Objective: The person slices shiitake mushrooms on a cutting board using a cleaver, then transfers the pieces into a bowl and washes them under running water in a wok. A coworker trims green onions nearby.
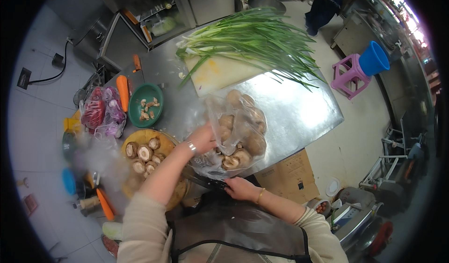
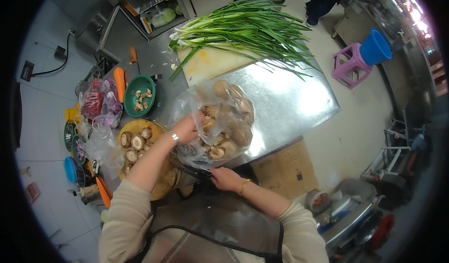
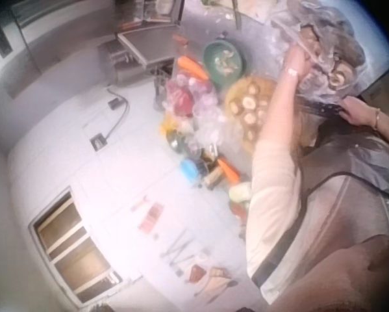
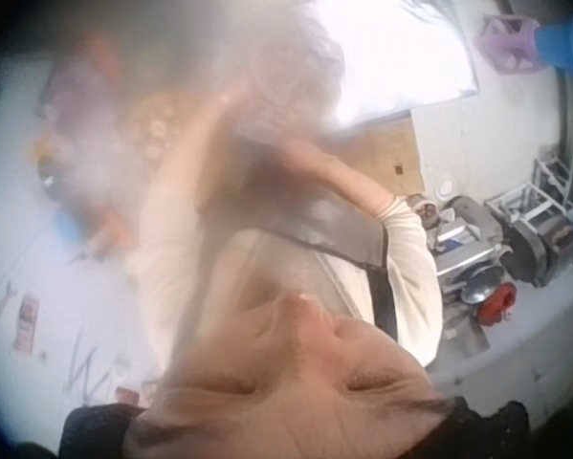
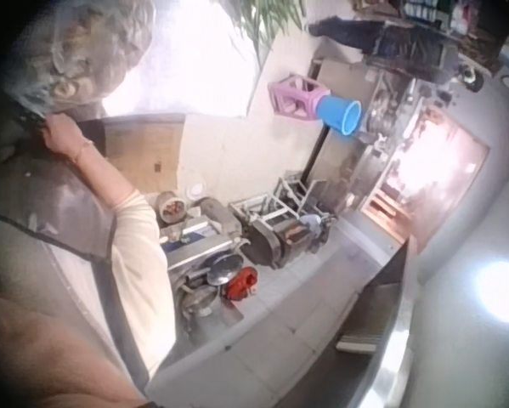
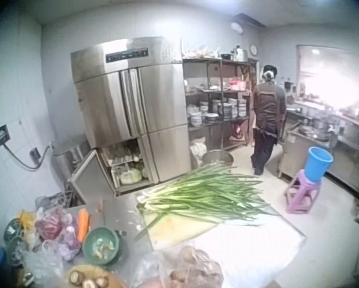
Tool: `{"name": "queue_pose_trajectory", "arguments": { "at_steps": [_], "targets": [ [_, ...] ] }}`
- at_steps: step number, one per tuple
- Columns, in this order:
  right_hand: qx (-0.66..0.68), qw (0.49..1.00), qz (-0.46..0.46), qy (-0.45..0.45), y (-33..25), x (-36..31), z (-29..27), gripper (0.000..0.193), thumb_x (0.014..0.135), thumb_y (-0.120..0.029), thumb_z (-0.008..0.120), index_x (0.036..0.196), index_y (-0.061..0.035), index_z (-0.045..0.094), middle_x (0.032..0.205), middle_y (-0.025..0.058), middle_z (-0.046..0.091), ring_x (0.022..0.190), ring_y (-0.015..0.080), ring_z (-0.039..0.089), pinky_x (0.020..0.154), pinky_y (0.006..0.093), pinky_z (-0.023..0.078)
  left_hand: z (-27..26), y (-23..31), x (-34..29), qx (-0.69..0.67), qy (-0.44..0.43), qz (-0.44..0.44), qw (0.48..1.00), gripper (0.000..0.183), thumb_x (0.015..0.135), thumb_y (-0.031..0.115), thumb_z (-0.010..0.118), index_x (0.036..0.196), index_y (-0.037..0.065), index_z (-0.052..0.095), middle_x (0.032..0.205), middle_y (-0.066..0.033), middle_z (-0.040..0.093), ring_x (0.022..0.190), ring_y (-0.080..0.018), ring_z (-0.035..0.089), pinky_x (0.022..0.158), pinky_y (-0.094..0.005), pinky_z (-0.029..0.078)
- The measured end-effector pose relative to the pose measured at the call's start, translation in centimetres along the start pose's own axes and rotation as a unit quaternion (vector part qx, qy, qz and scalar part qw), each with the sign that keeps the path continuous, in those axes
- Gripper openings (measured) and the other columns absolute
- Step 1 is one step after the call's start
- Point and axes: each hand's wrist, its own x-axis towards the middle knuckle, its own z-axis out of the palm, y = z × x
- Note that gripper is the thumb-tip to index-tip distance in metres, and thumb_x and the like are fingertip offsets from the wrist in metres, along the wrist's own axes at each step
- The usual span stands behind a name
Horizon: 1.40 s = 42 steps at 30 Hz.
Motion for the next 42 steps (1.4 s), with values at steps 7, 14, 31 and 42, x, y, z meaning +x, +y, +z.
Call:
{"name": "queue_pose_trajectory", "arguments": {
  "at_steps": [7, 14, 31, 42],
  "targets": [
    [0.005, 1.000, -0.004, -0.007, -0.3, -0.2, -0.5, 0.017, 0.083, -0.015, 0.058, 0.092, -0.0018, 0.053, 0.078, 0.0225, 0.061, 0.078, 0.0414, 0.059, 0.070, 0.0497, 0.046, 1.4, -2.0, -17.8, -0.209, 0.342, -0.202, 0.893, 0.034, 0.067, 0.018, 0.080, 0.080, 0.004, 0.052, 0.109, -0.0177, 0.056, 0.099, -0.0311, 0.056, 0.085, -0.0357, 0.045],
    [0.051, 0.998, 0.031, 0.036, -2.6, -1.1, -0.8, 0.021, 0.082, -0.014, 0.058, 0.096, 0.0009, 0.052, 0.079, 0.0240, 0.060, 0.078, 0.0429, 0.058, 0.067, 0.0480, 0.045, 11.6, -3.2, -19.5, -0.044, 0.426, -0.318, 0.846, 0.029, 0.075, 0.025, 0.073, 0.079, 0.004, 0.053, 0.091, -0.0153, 0.056, 0.085, -0.0362, 0.056, 0.070, -0.0421, 0.047],
    [0.189, 0.976, 0.107, -0.006, -4.7, -0.6, -1.1, 0.025, 0.088, -0.011, 0.057, 0.110, -0.0005, 0.051, 0.066, 0.0019, 0.056, 0.052, 0.0091, 0.052, 0.048, 0.0271, 0.044, 11.2, -4.5, -19.0, -0.253, 0.397, -0.389, 0.792, 0.023, 0.082, 0.015, 0.064, 0.089, -0.001, 0.048, 0.067, -0.0141, 0.060, 0.058, -0.0241, 0.061, 0.055, -0.0337, 0.048],
    [0.107, 0.984, 0.123, -0.068, -5.7, 0.8, -1.1, 0.027, 0.083, -0.014, 0.058, 0.102, 0.0046, 0.053, 0.082, 0.0233, 0.062, 0.079, 0.0359, 0.061, 0.072, 0.0408, 0.047, 13.9, -4.7, -18.9, -0.439, 0.486, -0.359, 0.665, 0.023, 0.086, 0.011, 0.061, 0.089, 0.001, 0.041, 0.066, -0.0071, 0.058, 0.052, -0.0121, 0.057, 0.049, -0.0247, 0.045]
  ]
}}
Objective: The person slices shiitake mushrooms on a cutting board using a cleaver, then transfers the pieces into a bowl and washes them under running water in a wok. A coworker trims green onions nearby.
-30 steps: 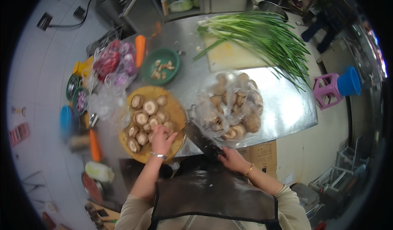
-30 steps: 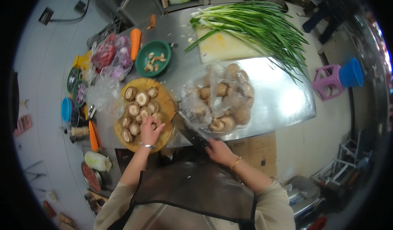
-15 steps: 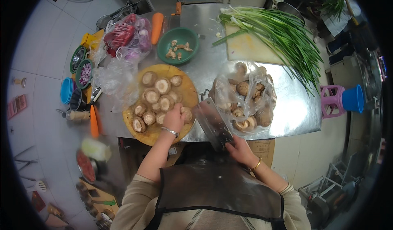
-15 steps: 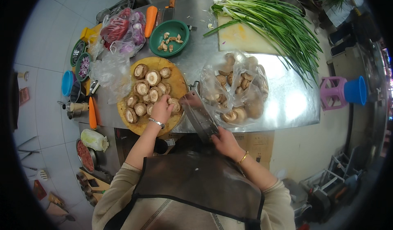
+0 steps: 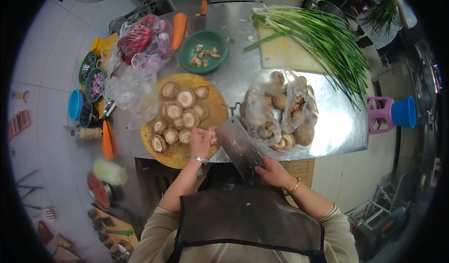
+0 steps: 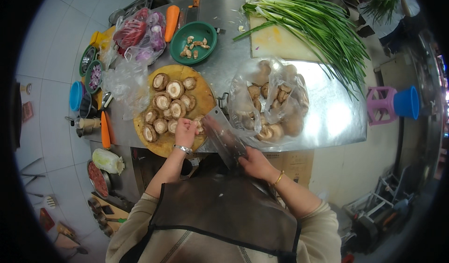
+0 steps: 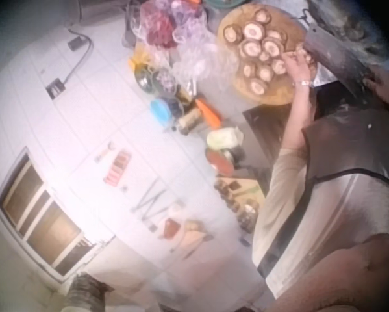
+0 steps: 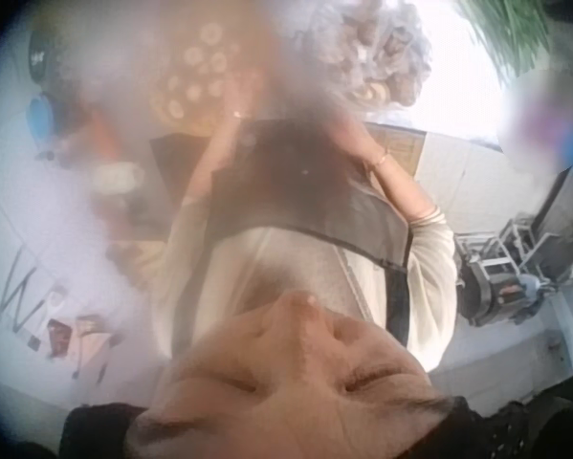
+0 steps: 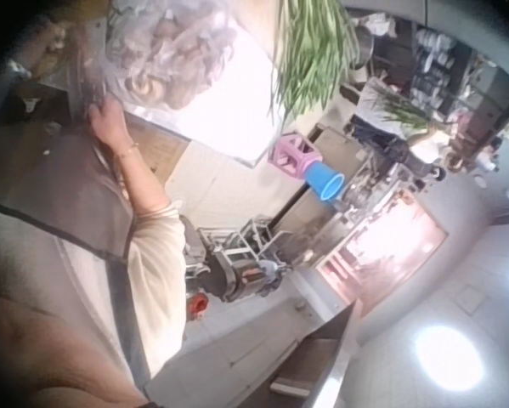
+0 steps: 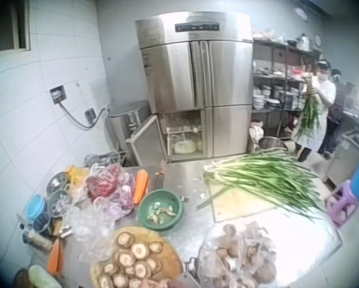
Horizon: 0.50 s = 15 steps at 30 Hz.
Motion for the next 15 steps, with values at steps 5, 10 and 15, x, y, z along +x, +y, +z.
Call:
{"name": "queue_pose_trajectory", "arguments": {
  "at_steps": [5, 10, 15],
  "targets": [
    [0.023, 0.999, 0.015, -0.025, -2.2, 1.4, 0.7, 0.028, 0.083, -0.015, 0.058, 0.101, 0.0050, 0.052, 0.079, 0.0241, 0.061, 0.078, 0.0365, 0.060, 0.072, 0.0411, 0.047, -1.1, 0.2, 0.1, 0.097, -0.038, 0.055, 0.993, 0.023, 0.086, 0.012, 0.061, 0.092, 0.001, 0.042, 0.067, -0.0079, 0.057, 0.057, -0.0131, 0.057, 0.052, -0.0264, 0.045],
    [0.042, 0.998, 0.019, -0.049, -2.5, 0.8, 0.4, 0.030, 0.083, -0.016, 0.058, 0.102, 0.0062, 0.051, 0.079, 0.0235, 0.062, 0.075, 0.0377, 0.061, 0.069, 0.0411, 0.048, -2.0, 0.4, 0.1, 0.158, -0.059, 0.079, 0.983, 0.025, 0.086, 0.015, 0.061, 0.095, 0.001, 0.043, 0.072, -0.0111, 0.060, 0.063, -0.0197, 0.061, 0.056, -0.0315, 0.047],
    [-0.049, 0.998, -0.013, -0.026, -1.5, 1.5, 1.0, 0.029, 0.083, -0.014, 0.058, 0.104, 0.0049, 0.052, 0.081, 0.0224, 0.063, 0.079, 0.0364, 0.063, 0.071, 0.0413, 0.048, -2.0, 0.5, -0.9, 0.265, -0.107, 0.169, 0.943, 0.024, 0.088, 0.019, 0.059, 0.099, 0.002, 0.046, 0.080, -0.0134, 0.062, 0.068, -0.0238, 0.063, 0.060, -0.0350, 0.048]
  ]
}}
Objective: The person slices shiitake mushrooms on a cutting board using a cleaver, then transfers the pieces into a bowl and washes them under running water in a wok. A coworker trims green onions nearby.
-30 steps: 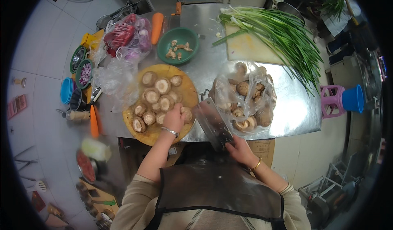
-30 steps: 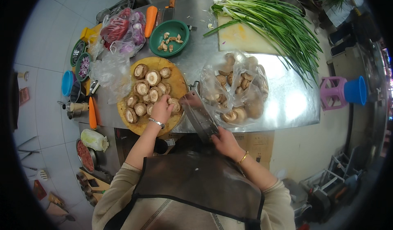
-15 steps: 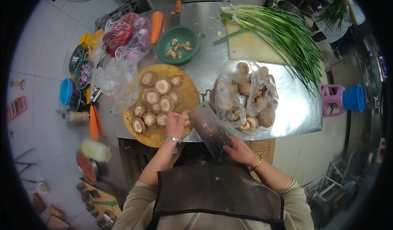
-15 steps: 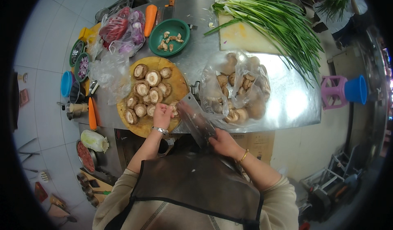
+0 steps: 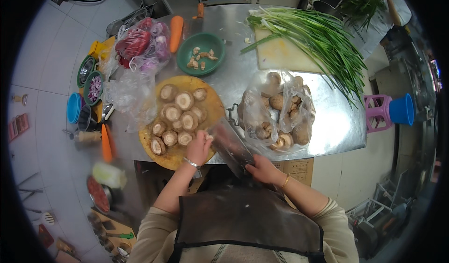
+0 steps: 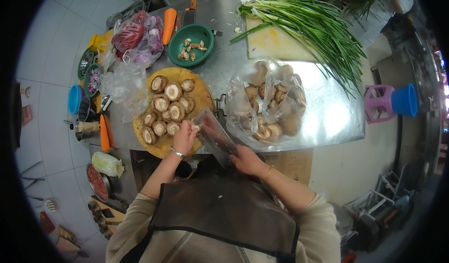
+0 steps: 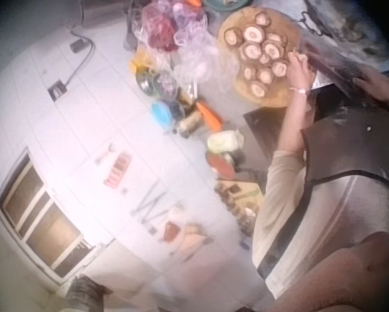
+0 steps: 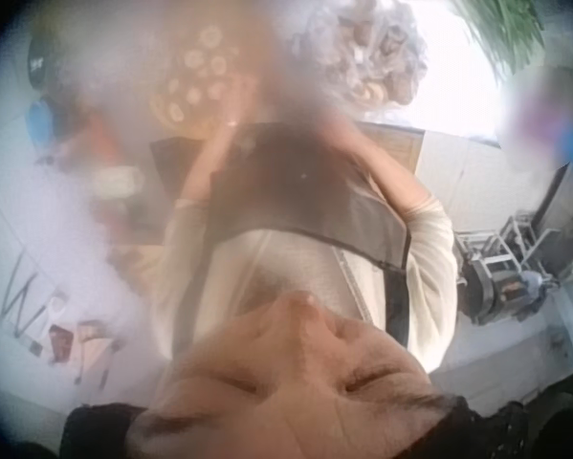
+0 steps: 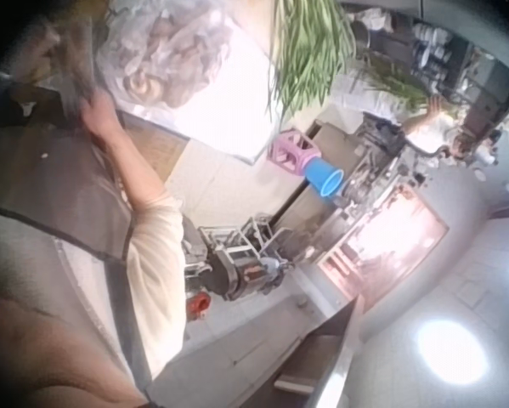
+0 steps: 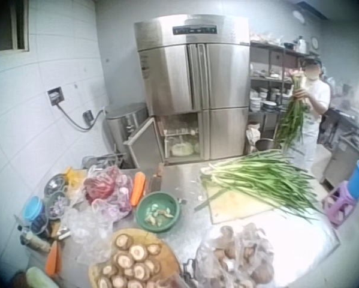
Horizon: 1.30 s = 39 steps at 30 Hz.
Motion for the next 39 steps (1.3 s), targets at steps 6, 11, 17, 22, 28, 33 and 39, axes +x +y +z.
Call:
{"name": "queue_pose_trajectory", "arguments": {
  "at_steps": [6, 11, 17, 22, 28, 33, 39],
  "targets": [
    [0.057, 0.998, -0.026, 0.028, 1.0, -0.4, 0.1, 0.029, 0.083, -0.013, 0.058, 0.105, 0.0037, 0.053, 0.083, 0.0218, 0.062, 0.077, 0.0342, 0.062, 0.074, 0.0399, 0.048, -3.5, -0.1, -0.4, -0.452, 0.009, -0.154, 0.879, 0.014, 0.087, 0.016, 0.053, 0.099, 0.008, 0.052, 0.078, -0.0060, 0.060, 0.065, -0.0208, 0.058, 0.053, -0.0315, 0.044],
    [0.105, 0.994, -0.028, 0.030, 2.4, -1.3, -0.2, 0.026, 0.086, -0.013, 0.059, 0.106, 0.0019, 0.052, 0.075, 0.0122, 0.060, 0.062, 0.0201, 0.057, 0.061, 0.0332, 0.047, -4.8, -0.4, 1.3, -0.550, 0.013, -0.216, 0.807, 0.015, 0.086, 0.021, 0.057, 0.078, 0.009, 0.057, 0.071, -0.0017, 0.058, 0.058, -0.0138, 0.052, 0.051, -0.0287, 0.039],
    [0.143, 0.989, -0.024, 0.023, 3.3, -0.4, 0.0, 0.030, 0.089, -0.012, 0.058, 0.115, -0.0003, 0.049, 0.067, 0.0039, 0.056, 0.052, 0.0084, 0.052, 0.047, 0.0263, 0.043, -1.8, 0.5, 2.1, -0.032, -0.010, -0.094, 0.995, 0.032, 0.082, 0.031, 0.066, 0.080, -0.001, 0.061, 0.061, -0.0070, 0.056, 0.057, -0.0169, 0.054, 0.054, -0.0320, 0.044],
    [0.111, 0.991, -0.036, 0.059, 3.3, -1.8, -0.8, 0.025, 0.085, -0.013, 0.059, 0.103, 0.0024, 0.051, 0.071, 0.0135, 0.061, 0.061, 0.0201, 0.058, 0.059, 0.0344, 0.047, -2.1, 1.6, 2.4, 0.172, 0.043, -0.037, 0.983, 0.027, 0.081, 0.028, 0.062, 0.087, 0.002, 0.063, 0.066, -0.0116, 0.062, 0.059, -0.0274, 0.062, 0.055, -0.0380, 0.048],
    [0.053, 0.990, -0.072, 0.110, 4.8, -3.8, -1.4, 0.021, 0.084, -0.013, 0.060, 0.096, 0.0021, 0.051, 0.072, 0.0213, 0.060, 0.065, 0.0341, 0.059, 0.061, 0.0391, 0.046, -2.7, 3.2, 3.4, 0.384, -0.015, 0.029, 0.923, 0.026, 0.083, 0.029, 0.058, 0.093, 0.005, 0.059, 0.068, -0.0129, 0.062, 0.060, -0.0306, 0.063, 0.053, -0.0437, 0.049],
    [0.027, 0.990, -0.073, 0.114, 5.9, -3.8, -1.0, 0.021, 0.084, -0.015, 0.060, 0.093, 0.0012, 0.050, 0.073, 0.0244, 0.059, 0.072, 0.0426, 0.058, 0.061, 0.0443, 0.046, -4.0, 5.2, 5.2, 0.384, -0.040, 0.010, 0.922, 0.035, 0.080, 0.032, 0.064, 0.105, 0.010, 0.053, 0.068, -0.0141, 0.063, 0.061, -0.0319, 0.063, 0.055, -0.0450, 0.048],
    [-0.035, 0.993, -0.072, 0.087, 5.4, -4.3, -1.4, 0.020, 0.085, -0.016, 0.059, 0.091, -0.0007, 0.048, 0.072, 0.0229, 0.059, 0.072, 0.0429, 0.057, 0.062, 0.0494, 0.044, -5.4, 6.1, 22.8, 0.199, 0.082, 0.020, 0.976, 0.025, 0.086, 0.030, 0.050, 0.088, 0.006, 0.060, 0.085, -0.0181, 0.065, 0.081, -0.0394, 0.060, 0.071, -0.0476, 0.047]
  ]
}}
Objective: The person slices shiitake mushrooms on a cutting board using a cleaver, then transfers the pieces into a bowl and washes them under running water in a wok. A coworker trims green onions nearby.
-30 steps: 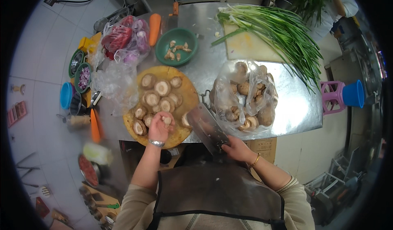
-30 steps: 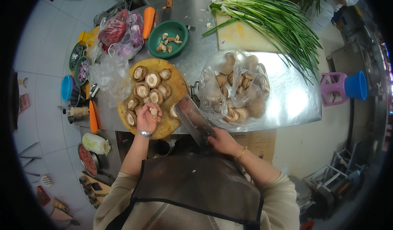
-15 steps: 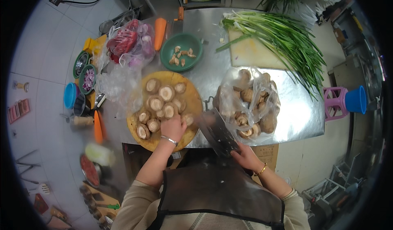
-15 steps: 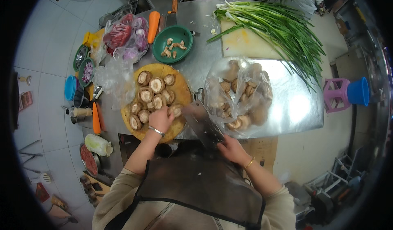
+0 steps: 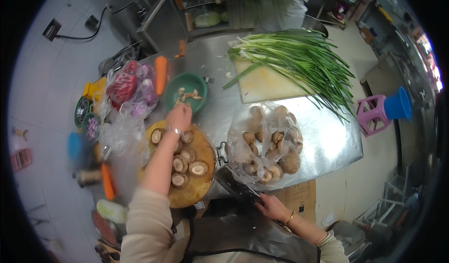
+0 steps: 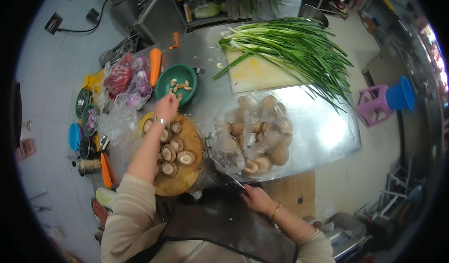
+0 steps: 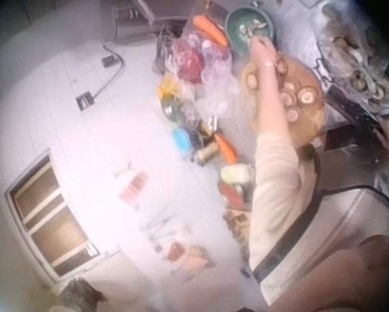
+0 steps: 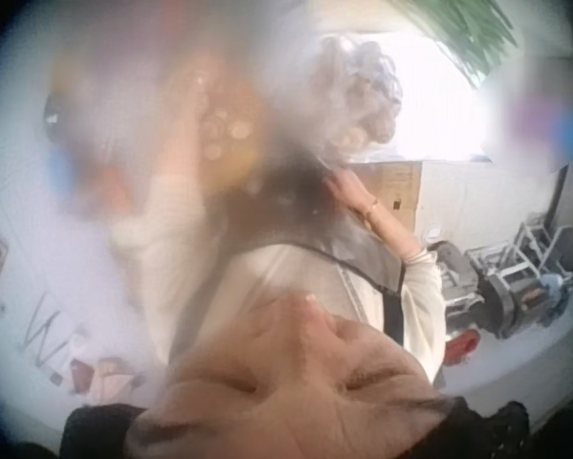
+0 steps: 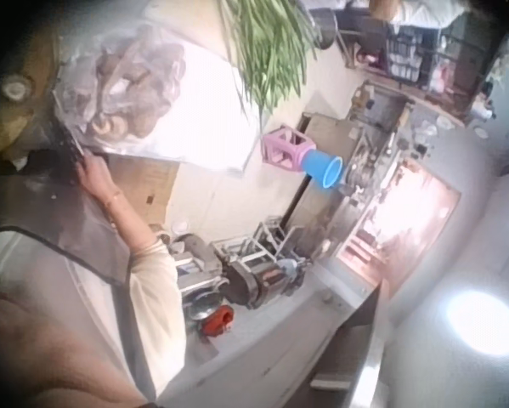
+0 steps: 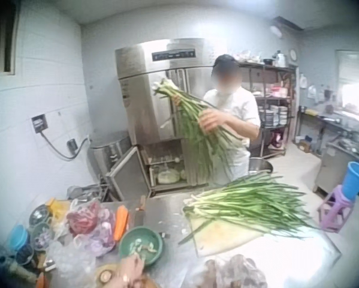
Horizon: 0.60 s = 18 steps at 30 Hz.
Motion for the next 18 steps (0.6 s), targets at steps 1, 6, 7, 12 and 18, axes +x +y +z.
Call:
{"name": "queue_pose_trajectory", "arguments": {
  "at_steps": [1, 6, 7, 12, 18],
  "targets": [
    [-0.016, 1.000, 0.003, -0.003, -0.1, -0.1, -0.1, 0.019, 0.086, -0.017, 0.058, 0.089, -0.0016, 0.048, 0.072, 0.0225, 0.058, 0.073, 0.0432, 0.057, 0.063, 0.0503, 0.044, 1.0, -0.2, 2.8, 0.016, 0.003, -0.028, 0.999, 0.026, 0.087, 0.027, 0.047, 0.089, 0.005, 0.061, 0.089, -0.0198, 0.064, 0.084, -0.0399, 0.060, 0.073, -0.0473, 0.048],
    [-0.056, 0.998, -0.019, 0.002, 0.3, -0.8, -0.1, 0.016, 0.084, -0.016, 0.057, 0.088, -0.0030, 0.049, 0.072, 0.0213, 0.059, 0.072, 0.0416, 0.057, 0.063, 0.0507, 0.045, 2.4, 0.5, 7.6, 0.197, -0.037, 0.053, 0.978, 0.026, 0.084, 0.023, 0.054, 0.101, 0.004, 0.060, 0.102, -0.0172, 0.061, 0.099, -0.0361, 0.056, 0.087, -0.0415, 0.044],
    [-0.072, 0.997, -0.022, 0.001, 0.7, -0.9, 0.0, 0.016, 0.084, -0.016, 0.057, 0.088, -0.0033, 0.049, 0.072, 0.0210, 0.059, 0.072, 0.0413, 0.057, 0.063, 0.0507, 0.045, 2.2, 1.6, 6.5, 0.110, 0.003, 0.143, 0.984, 0.025, 0.082, 0.018, 0.054, 0.102, 0.004, 0.059, 0.104, -0.0171, 0.060, 0.100, -0.0352, 0.056, 0.087, -0.0406, 0.045],
    [-0.080, 0.996, -0.043, 0.008, 1.8, -1.1, -0.1, 0.015, 0.085, -0.016, 0.056, 0.088, -0.0039, 0.049, 0.072, 0.0199, 0.059, 0.071, 0.0408, 0.058, 0.062, 0.0499, 0.046, 1.7, 10.4, -2.8, -0.114, -0.052, 0.439, 0.890, 0.027, 0.067, -0.007, 0.047, 0.087, 0.005, 0.061, 0.092, -0.0117, 0.062, 0.089, -0.0315, 0.059, 0.078, -0.0386, 0.049],
    [-0.097, 0.994, -0.055, 0.017, 1.8, -0.8, -0.1, 0.013, 0.085, -0.017, 0.054, 0.088, -0.0047, 0.050, 0.072, 0.0188, 0.060, 0.070, 0.0397, 0.059, 0.061, 0.0492, 0.046, 10.1, 18.5, -7.5, 0.167, -0.348, 0.435, 0.813, 0.020, 0.076, 0.004, 0.054, 0.092, 0.007, 0.065, 0.101, -0.0153, 0.063, 0.100, -0.0301, 0.060, 0.080, -0.0387, 0.050]
  ]
}}
